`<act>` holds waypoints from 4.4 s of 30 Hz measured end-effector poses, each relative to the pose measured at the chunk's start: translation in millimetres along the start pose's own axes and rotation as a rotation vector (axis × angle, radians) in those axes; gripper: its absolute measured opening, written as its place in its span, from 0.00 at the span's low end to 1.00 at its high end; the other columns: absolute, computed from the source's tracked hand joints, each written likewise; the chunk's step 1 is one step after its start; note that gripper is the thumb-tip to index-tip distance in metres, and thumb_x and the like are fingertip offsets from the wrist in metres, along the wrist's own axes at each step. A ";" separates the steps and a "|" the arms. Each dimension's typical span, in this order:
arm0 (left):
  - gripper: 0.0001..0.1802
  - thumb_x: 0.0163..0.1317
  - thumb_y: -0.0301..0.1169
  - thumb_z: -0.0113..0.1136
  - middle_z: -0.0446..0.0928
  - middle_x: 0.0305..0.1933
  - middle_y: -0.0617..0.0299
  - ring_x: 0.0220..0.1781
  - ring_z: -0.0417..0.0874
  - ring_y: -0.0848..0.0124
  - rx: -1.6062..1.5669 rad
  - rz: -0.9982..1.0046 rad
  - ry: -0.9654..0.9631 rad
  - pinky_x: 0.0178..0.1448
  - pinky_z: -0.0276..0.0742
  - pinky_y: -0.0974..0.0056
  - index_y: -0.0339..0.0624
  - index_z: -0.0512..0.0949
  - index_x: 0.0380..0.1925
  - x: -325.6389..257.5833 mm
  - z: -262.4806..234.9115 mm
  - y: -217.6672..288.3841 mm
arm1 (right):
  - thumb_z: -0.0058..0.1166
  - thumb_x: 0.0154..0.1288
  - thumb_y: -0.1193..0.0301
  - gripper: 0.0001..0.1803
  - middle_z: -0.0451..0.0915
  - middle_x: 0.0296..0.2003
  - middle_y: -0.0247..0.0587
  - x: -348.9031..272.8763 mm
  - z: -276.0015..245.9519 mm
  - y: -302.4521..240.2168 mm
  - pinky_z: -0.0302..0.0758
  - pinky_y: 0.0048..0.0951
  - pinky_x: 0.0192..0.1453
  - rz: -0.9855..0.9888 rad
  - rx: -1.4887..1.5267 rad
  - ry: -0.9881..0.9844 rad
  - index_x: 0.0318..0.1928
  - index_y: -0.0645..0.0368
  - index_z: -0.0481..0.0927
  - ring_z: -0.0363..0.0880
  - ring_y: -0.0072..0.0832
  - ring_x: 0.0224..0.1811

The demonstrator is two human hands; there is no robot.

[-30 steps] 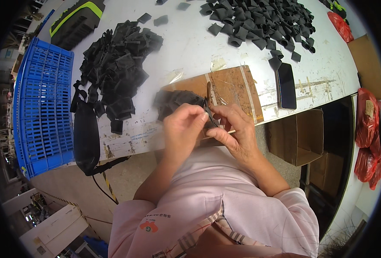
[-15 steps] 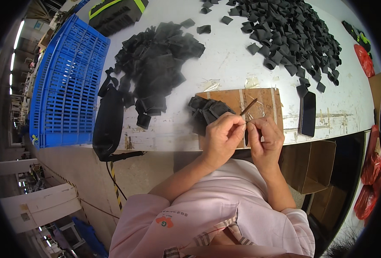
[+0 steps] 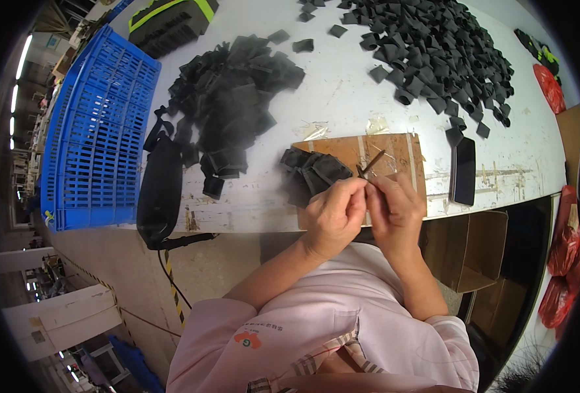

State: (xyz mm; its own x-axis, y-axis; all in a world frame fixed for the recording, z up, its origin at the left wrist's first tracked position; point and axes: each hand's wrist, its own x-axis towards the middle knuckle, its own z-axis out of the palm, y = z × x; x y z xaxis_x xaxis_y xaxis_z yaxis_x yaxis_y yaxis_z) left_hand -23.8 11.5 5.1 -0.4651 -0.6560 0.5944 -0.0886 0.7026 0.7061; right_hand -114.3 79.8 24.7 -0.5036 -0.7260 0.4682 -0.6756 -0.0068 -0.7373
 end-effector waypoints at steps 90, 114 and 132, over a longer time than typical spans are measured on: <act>0.17 0.46 0.27 0.61 0.71 0.38 0.54 0.36 0.74 0.60 0.174 -0.366 -0.389 0.39 0.72 0.61 0.37 0.71 0.38 17.0 -3.2 -38.6 | 0.44 0.61 0.50 0.27 0.69 0.15 0.32 78.4 -44.0 36.7 0.61 0.19 0.22 0.356 0.371 -0.058 0.25 0.66 0.75 0.65 0.16 0.19; 0.04 0.47 0.17 0.53 0.73 0.27 0.57 0.29 0.76 0.64 0.302 0.134 -0.593 0.35 0.73 0.66 0.30 0.73 0.26 21.6 -20.1 -77.5 | 0.52 0.57 0.70 0.10 0.75 0.19 0.45 -14.4 -2.7 30.2 0.69 0.30 0.25 0.495 0.255 -0.361 0.28 0.66 0.77 0.74 0.31 0.21; 0.08 0.51 0.16 0.53 0.72 0.23 0.63 0.12 0.59 0.85 -1.221 -1.074 -0.075 0.15 0.54 0.77 0.33 0.72 0.33 21.7 -26.9 5.3 | 0.53 0.51 0.80 0.05 0.70 0.21 0.35 -4.8 11.7 13.4 0.66 0.26 0.19 0.298 0.373 0.034 0.31 0.65 0.75 0.69 0.26 0.18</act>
State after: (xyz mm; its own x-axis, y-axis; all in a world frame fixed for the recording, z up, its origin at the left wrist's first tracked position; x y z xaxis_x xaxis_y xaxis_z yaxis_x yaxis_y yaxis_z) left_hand -10.6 -6.4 32.2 -0.6961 -0.6329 -0.3389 0.3129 -0.6923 0.6502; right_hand -114.6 75.2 6.9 -0.6678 -0.7109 0.2207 -0.2628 -0.0522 -0.9634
